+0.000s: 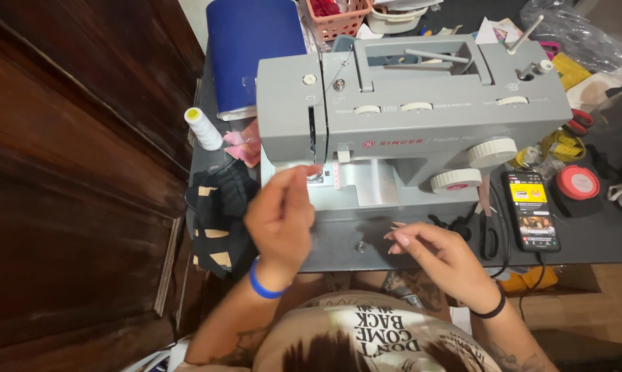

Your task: Threading a sewing machine, including preparing the bobbin and guiding the upper thread through the machine's tension and guide points.

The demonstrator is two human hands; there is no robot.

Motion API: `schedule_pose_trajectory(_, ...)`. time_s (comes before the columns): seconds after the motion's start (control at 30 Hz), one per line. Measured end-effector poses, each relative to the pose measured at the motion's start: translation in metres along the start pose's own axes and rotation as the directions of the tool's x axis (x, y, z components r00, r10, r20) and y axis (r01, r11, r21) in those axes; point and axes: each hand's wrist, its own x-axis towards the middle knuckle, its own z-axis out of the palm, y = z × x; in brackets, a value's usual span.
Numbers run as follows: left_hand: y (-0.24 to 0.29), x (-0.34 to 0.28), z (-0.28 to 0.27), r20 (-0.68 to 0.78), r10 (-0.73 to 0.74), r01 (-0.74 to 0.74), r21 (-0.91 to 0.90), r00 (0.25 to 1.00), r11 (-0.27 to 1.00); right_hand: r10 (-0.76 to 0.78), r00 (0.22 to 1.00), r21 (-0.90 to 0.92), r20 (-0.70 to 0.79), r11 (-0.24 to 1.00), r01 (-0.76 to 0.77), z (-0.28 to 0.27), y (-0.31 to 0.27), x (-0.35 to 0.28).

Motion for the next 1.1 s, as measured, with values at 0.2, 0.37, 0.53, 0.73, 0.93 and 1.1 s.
schedule_pose_trajectory(0.2, 0.041, 0.028, -0.007, -0.081, 0.028, -0.043, -0.182, 0.996, 0.982, 0.032, 0.998, -0.011, 0.045, 0.999, -0.032, 0.0, 0.006, -0.004)
schedule_pose_trajectory(0.37, 0.012, 0.001, -0.006, 0.038, 0.208, -0.209, 0.056, 0.977, 0.976, -0.002, 0.997, -0.019, 0.071, 1.0, 0.003, -0.002, 0.013, -0.006)
schedule_pose_trajectory(0.53, -0.025, -0.023, 0.001, 0.068, 0.185, -0.19, 0.087, 0.98, 0.978, 0.009, 0.996, -0.019, 0.087, 1.0, -0.007, -0.001, 0.017, -0.005)
schedule_pose_trajectory(0.73, -0.056, -0.025, 0.009, 0.13, -0.027, 0.011, 0.12, 0.991, 0.993, 0.01, 0.998, -0.025, 0.062, 1.0, -0.008, -0.001, 0.02, -0.005)
schedule_pose_trajectory(0.93, -0.056, -0.02, 0.012, 0.178, -0.098, 0.083, 0.091, 0.979, 0.992, 0.007, 1.0, -0.026, 0.001, 1.0, -0.007, -0.011, 0.026, -0.006)
schedule_pose_trajectory(1.1, -0.06, -0.021, 0.009, 0.181, -0.06, 0.037, 0.126, 0.982, 0.991, 0.009, 1.0, -0.047, -0.025, 0.999, -0.01, -0.02, 0.028, -0.005)
